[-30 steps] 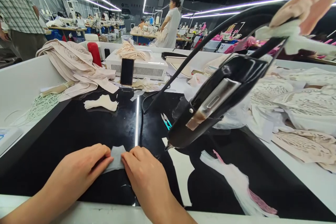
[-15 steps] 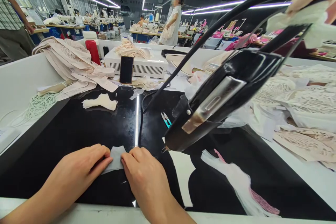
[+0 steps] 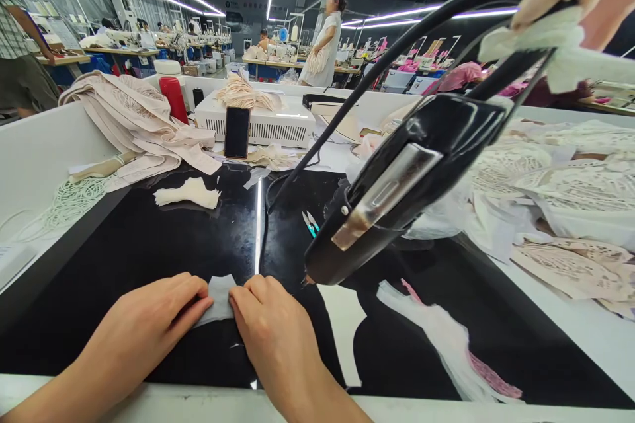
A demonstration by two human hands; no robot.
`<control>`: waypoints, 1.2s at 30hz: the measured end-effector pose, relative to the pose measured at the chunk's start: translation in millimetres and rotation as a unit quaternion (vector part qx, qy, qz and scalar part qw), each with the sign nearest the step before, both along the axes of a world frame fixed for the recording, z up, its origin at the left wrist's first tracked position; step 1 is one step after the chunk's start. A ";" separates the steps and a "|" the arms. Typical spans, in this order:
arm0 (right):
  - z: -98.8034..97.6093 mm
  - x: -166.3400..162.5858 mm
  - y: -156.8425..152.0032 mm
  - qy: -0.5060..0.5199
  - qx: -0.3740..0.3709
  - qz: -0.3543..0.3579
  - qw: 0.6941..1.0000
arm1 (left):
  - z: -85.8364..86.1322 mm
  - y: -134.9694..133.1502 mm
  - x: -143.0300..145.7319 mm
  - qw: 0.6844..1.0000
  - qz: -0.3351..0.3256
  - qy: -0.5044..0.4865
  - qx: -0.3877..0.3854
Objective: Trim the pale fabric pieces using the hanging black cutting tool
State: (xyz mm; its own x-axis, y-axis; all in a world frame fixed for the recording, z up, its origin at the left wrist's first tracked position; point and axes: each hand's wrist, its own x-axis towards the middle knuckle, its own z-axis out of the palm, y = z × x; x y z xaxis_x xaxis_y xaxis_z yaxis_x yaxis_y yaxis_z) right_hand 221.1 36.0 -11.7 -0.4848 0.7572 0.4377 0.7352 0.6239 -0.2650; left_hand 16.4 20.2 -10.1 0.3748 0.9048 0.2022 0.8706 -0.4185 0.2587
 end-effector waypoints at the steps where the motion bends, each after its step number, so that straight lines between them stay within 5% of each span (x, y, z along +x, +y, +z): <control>1: 0.2 0.0 0.0 -0.002 -0.002 0.000 1.000 | 0.4 0.1 0.0 1.000 0.000 0.003 0.001; 7: 0.6 -0.2 0.2 -0.002 -0.011 -0.001 1.000 | 5.7 1.2 0.9 0.996 -0.013 0.030 0.079; 18: -3.2 -0.1 1.3 0.010 -0.003 0.010 1.000 | 8.0 -1.2 13.7 0.974 -0.145 0.017 0.173; 27: -3.8 -1.5 -0.1 0.009 0.002 0.005 1.000 | 5.1 0.9 13.5 0.974 -0.150 0.051 0.160; 36: -9.2 -1.0 1.7 0.013 0.023 0.005 1.000 | 1.6 2.6 17.2 0.959 -0.123 0.014 0.255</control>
State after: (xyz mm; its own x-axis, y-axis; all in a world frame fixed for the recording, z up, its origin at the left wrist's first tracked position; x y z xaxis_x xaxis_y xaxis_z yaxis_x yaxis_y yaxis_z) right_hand 220.1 37.7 -20.9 -0.4807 0.7312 0.4841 0.7221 0.6432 -0.2546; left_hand 33.6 22.8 -8.5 0.5765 0.5740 0.5815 0.7322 -0.6788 -0.0558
